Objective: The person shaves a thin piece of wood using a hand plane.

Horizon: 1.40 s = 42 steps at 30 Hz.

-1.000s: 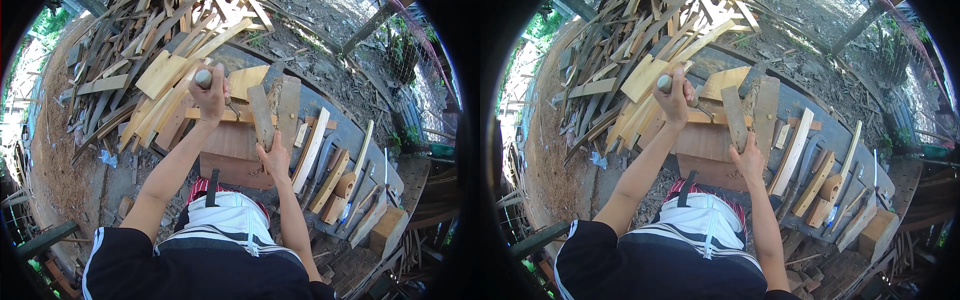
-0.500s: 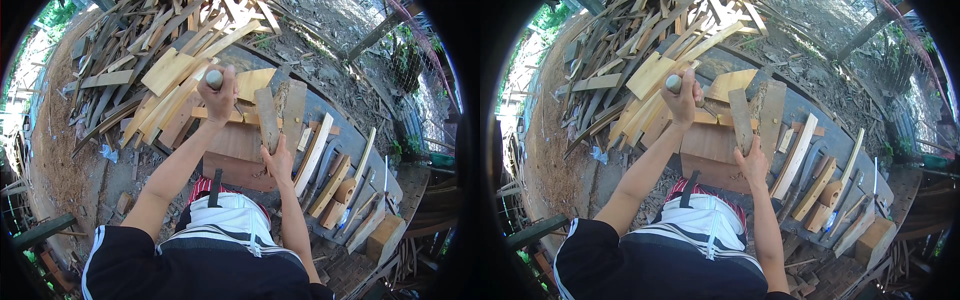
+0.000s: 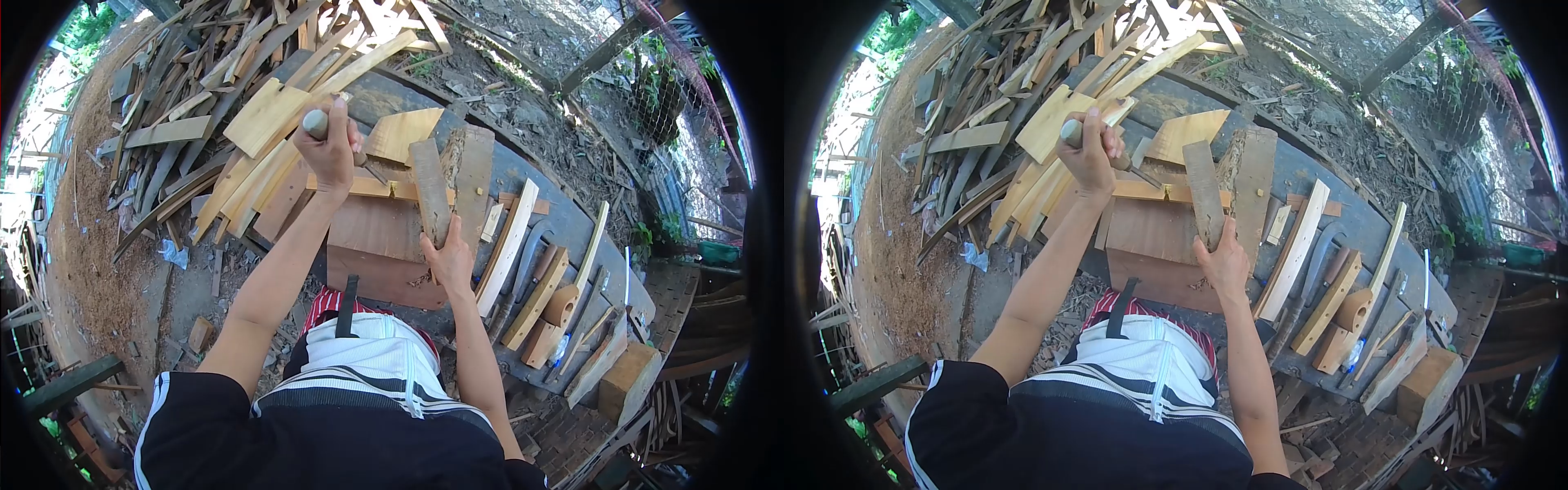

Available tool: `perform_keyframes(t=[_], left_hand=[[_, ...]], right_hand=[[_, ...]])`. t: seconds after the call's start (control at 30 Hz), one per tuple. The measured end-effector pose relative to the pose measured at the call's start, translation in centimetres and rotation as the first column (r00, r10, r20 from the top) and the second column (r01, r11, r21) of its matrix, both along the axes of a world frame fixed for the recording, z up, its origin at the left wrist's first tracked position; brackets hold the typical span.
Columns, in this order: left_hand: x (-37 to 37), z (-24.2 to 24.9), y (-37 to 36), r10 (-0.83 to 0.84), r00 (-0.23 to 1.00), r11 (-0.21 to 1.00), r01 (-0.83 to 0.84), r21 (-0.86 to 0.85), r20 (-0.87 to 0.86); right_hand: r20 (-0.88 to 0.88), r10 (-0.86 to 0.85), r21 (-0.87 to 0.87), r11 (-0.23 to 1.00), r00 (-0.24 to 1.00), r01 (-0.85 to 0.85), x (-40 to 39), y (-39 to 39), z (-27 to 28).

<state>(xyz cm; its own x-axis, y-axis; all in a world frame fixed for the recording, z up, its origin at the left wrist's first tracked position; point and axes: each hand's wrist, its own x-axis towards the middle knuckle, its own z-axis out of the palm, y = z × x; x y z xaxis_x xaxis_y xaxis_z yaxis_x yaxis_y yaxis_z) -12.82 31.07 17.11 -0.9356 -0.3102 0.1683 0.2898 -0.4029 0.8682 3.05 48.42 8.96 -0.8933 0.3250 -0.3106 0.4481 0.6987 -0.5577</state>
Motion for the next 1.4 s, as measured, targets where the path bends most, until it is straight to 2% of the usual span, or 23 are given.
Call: perform_keyframes(t=[0.3,0.37,0.47,0.7,0.77,0.8,0.87,0.93,1.0,1.03,1.07,1.1,1.13,1.17,1.2,1.23,1.27,1.33,1.37,1.4], left_hand=[[0.7,0.1,1.6,-0.040,0.998,0.999,0.040,-0.005,-0.049],[1.5,-0.2,1.8,-0.093,0.992,0.989,0.082,-0.120,-0.087],[1.9,-0.6,2.2,-0.110,0.986,0.976,0.083,-0.203,-0.122],[1.9,-1.0,2.8,-0.116,0.985,0.967,0.082,-0.240,-0.131],[1.4,-2.2,2.8,-0.068,0.992,0.959,0.035,-0.282,-0.109],[1.4,-2.2,2.9,-0.068,0.991,0.959,0.033,-0.282,-0.114],[1.7,-2.2,3.3,-0.055,0.993,0.937,0.015,-0.349,-0.103],[1.9,-1.6,3.5,-0.059,0.994,0.933,0.024,-0.359,-0.087],[2.1,-1.3,3.6,-0.067,0.995,0.929,0.035,-0.368,-0.075],[2.1,-1.1,3.8,-0.021,0.987,0.904,-0.049,-0.424,-0.158],[2.0,-0.9,3.9,0.021,0.969,0.872,-0.139,-0.470,-0.247],[1.7,-1.1,3.6,0.010,0.954,0.873,-0.154,-0.463,-0.299],[1.4,-2.3,3.7,0.014,0.951,0.874,-0.162,-0.458,-0.308],[1.0,-3.9,4.0,-0.021,0.973,0.957,-0.047,-0.285,-0.231],[1.0,-4.5,4.0,-0.072,0.984,0.994,0.057,-0.093,-0.162],[1.0,-5.1,3.5,-0.041,0.997,0.988,0.030,-0.152,-0.072],[0.5,-5.6,3.9,-0.033,0.996,0.989,0.021,-0.148,-0.081],[0.6,-6.9,4.7,-0.183,0.983,0.983,0.183,0.037,0.015],[0.4,-7.0,4.3,-0.186,0.982,0.982,0.185,0.037,0.026],[-0.1,-5.4,3.5,-0.109,0.988,0.963,0.078,-0.258,-0.109]], right_hand=[[-0.017,-0.001,-0.009,1.000,1.000,0.001,0.0,-0.1,0.0],[-0.018,0.000,-0.004,1.000,1.000,0.000,0.1,-0.1,0.1],[-0.024,0.000,0.015,1.000,1.000,0.001,0.0,-0.2,0.3],[-0.069,0.000,0.016,1.000,0.998,0.001,0.1,0.2,-0.1],[0.020,-0.007,-0.160,0.987,1.000,0.011,-0.6,0.9,0.6],[0.015,-0.007,-0.160,0.987,1.000,0.009,-1.4,1.3,1.3],[-0.082,-0.037,-0.326,0.945,0.996,0.009,-3.0,1.9,4.0],[-0.264,-0.110,-0.525,0.850,0.958,-0.047,-4.5,0.5,12.7],[-0.516,-0.069,-0.490,0.841,0.854,-0.228,-5.2,-0.4,19.3],[-0.520,-0.069,-0.486,0.843,0.852,-0.229,-5.4,-1.0,20.7],[-0.673,-0.046,-0.414,0.850,0.738,-0.324,-5.6,-1.7,21.8],[-0.803,-0.022,-0.325,0.854,0.596,-0.407,-5.8,-2.2,22.3],[-0.809,-0.016,-0.318,0.853,0.588,-0.414,-6.0,-2.1,22.2],[-0.521,0.323,-0.100,0.896,0.790,-0.432,-6.1,-1.8,21.6],[-0.081,0.526,0.103,0.849,0.846,-0.518,-6.2,-1.5,20.8],[-0.218,0.553,0.112,0.833,0.805,-0.542,-6.3,-1.6,20.2],[-0.223,0.559,0.120,0.829,0.798,-0.547,-6.5,-1.0,20.3],[-0.303,0.558,0.093,0.824,0.773,-0.559,-6.4,-1.5,23.6],[-0.485,0.488,0.009,0.832,0.726,-0.554,-6.3,-1.7,23.9],[-0.480,0.486,0.006,0.834,0.731,-0.551,-6.5,-2.0,23.5]])
